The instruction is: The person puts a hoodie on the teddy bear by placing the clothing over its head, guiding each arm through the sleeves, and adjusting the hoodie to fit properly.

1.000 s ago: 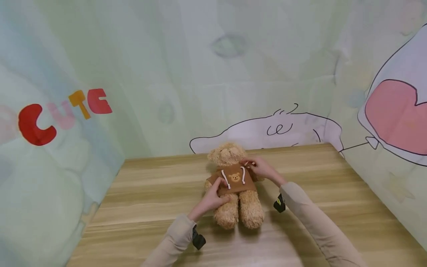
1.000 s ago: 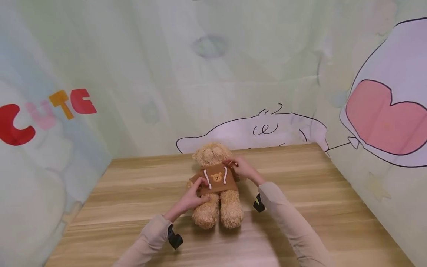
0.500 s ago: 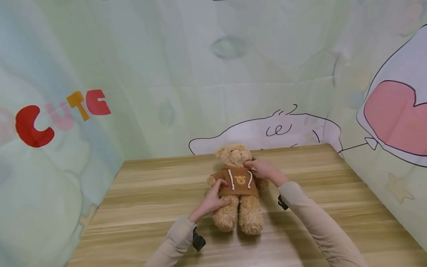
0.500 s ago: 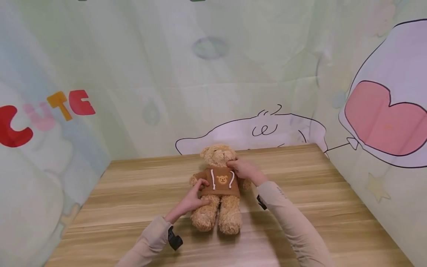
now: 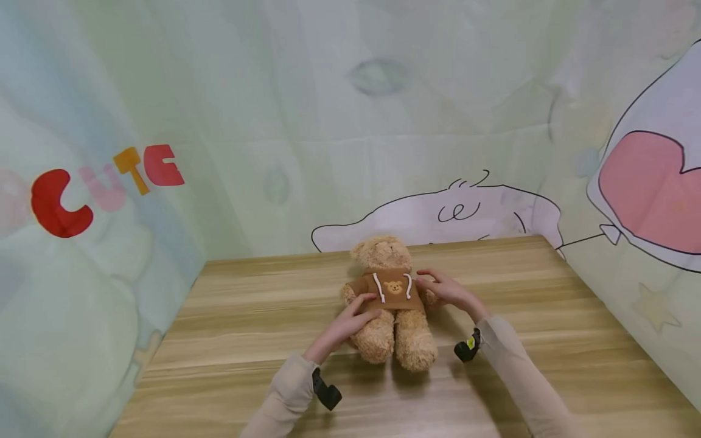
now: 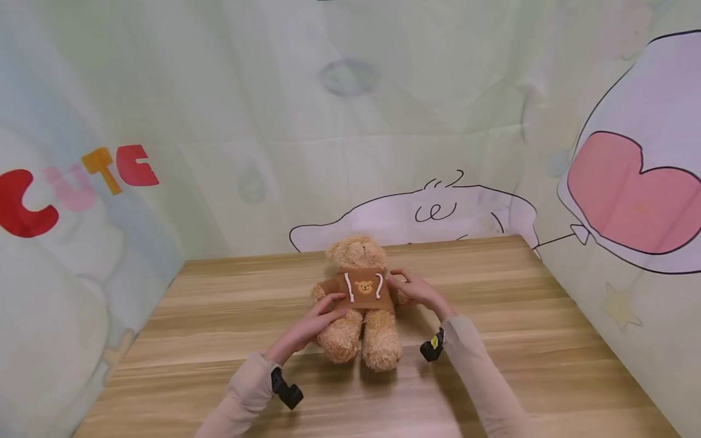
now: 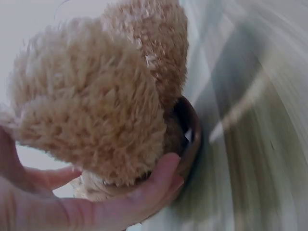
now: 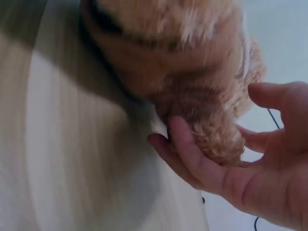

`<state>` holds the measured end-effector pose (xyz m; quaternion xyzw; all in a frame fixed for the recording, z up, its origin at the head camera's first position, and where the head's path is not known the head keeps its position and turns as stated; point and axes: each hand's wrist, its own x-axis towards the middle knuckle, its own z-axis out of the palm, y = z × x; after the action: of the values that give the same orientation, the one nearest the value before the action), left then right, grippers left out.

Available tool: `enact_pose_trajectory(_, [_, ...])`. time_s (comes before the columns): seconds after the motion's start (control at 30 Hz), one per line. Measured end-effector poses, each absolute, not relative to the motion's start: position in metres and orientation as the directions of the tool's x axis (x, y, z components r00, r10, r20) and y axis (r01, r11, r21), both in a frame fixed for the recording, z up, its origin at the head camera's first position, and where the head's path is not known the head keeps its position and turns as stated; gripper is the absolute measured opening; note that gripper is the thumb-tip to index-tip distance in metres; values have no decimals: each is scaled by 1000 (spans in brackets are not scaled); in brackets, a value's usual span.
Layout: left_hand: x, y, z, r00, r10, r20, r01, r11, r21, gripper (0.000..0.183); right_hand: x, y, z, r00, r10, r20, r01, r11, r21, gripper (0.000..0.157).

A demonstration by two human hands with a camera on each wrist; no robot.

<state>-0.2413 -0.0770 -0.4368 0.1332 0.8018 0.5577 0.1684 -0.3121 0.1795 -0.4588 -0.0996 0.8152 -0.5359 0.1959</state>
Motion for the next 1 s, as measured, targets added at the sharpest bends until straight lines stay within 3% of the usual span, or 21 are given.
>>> enact_pose_trajectory(0.17, [-241, -75, -426, -945, 323, -51, 66, 340, 938, 48, -308, 178, -464, -919, -363, -152, 22, 336, -941, 47])
enact_pose_trajectory(0.27, [-246, -80, -426, -986, 160, 53, 126, 491, 862, 49, -306, 176, -469, -935, -337, -109, -11, 336, -942, 42])
enact_pose_trajectory(0.37, [-265, -92, -444, -983, 63, 170, 174, 587, 790, 47, -304, 176, -472, -945, -320, -65, -40, 311, -949, 41])
enact_pose_trajectory(0.6, [-349, -120, -563, -942, 60, 330, 336, 155, 929, 21, -300, 177, -467, -975, -224, 9, -60, 224, -973, 43])
enact_pose_trajectory(0.7, [-376, -125, -602, -960, 42, 276, 279, 150, 948, 23, -301, 178, -465, -981, -189, 38, -78, 206, -975, 45])
enact_pose_trajectory(0.83, [-391, -130, -625, -978, 47, 201, 206, 183, 961, 29, -304, 180, -465, -979, -205, 12, -59, 224, -973, 46])
enact_pose_trajectory(1.0, [-416, -134, -657, -946, 97, 309, 321, 145, 936, 32, -304, 184, -469, -974, -228, -9, -48, 246, -968, 47])
